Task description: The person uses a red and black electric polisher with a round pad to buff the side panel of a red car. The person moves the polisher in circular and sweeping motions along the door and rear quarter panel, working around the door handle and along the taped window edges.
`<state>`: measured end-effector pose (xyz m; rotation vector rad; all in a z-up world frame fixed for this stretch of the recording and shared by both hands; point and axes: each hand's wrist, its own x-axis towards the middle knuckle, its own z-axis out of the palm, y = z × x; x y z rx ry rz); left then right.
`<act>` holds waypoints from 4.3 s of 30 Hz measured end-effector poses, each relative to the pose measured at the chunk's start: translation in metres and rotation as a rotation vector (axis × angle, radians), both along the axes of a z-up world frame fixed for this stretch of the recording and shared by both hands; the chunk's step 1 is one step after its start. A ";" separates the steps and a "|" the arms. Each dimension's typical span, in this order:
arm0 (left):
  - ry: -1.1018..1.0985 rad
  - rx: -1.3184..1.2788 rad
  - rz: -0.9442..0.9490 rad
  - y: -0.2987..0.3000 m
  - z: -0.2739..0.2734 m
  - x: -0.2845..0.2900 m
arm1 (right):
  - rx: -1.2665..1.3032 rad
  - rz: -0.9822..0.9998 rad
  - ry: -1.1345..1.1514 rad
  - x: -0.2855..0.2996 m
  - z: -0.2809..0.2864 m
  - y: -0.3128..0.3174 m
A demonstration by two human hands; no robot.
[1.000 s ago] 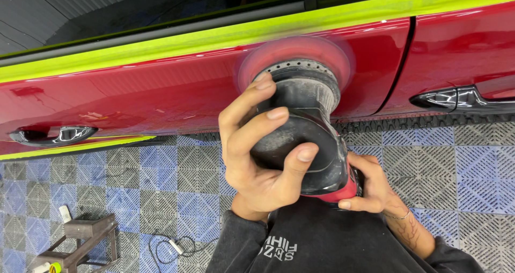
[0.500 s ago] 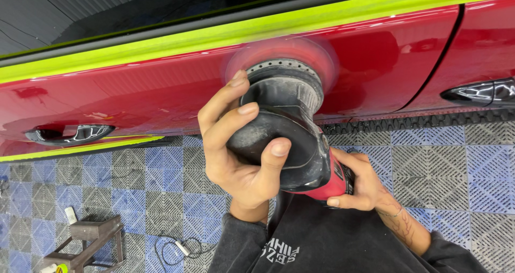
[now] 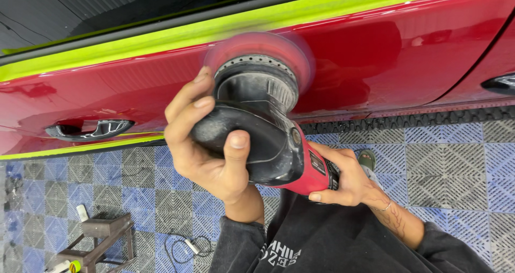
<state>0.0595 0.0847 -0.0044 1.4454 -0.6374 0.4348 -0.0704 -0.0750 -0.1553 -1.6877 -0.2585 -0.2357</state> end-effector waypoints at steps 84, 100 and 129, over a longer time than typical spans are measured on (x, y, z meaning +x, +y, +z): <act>-0.133 -0.155 0.099 -0.020 -0.164 -0.049 | -0.256 0.277 0.364 -0.008 -0.103 -0.079; -0.004 -0.185 0.376 0.143 -0.178 0.047 | -0.232 0.405 0.280 0.110 -0.043 0.075; 0.169 -0.234 0.409 0.005 -0.239 -0.054 | -0.497 0.328 0.431 0.024 -0.069 -0.068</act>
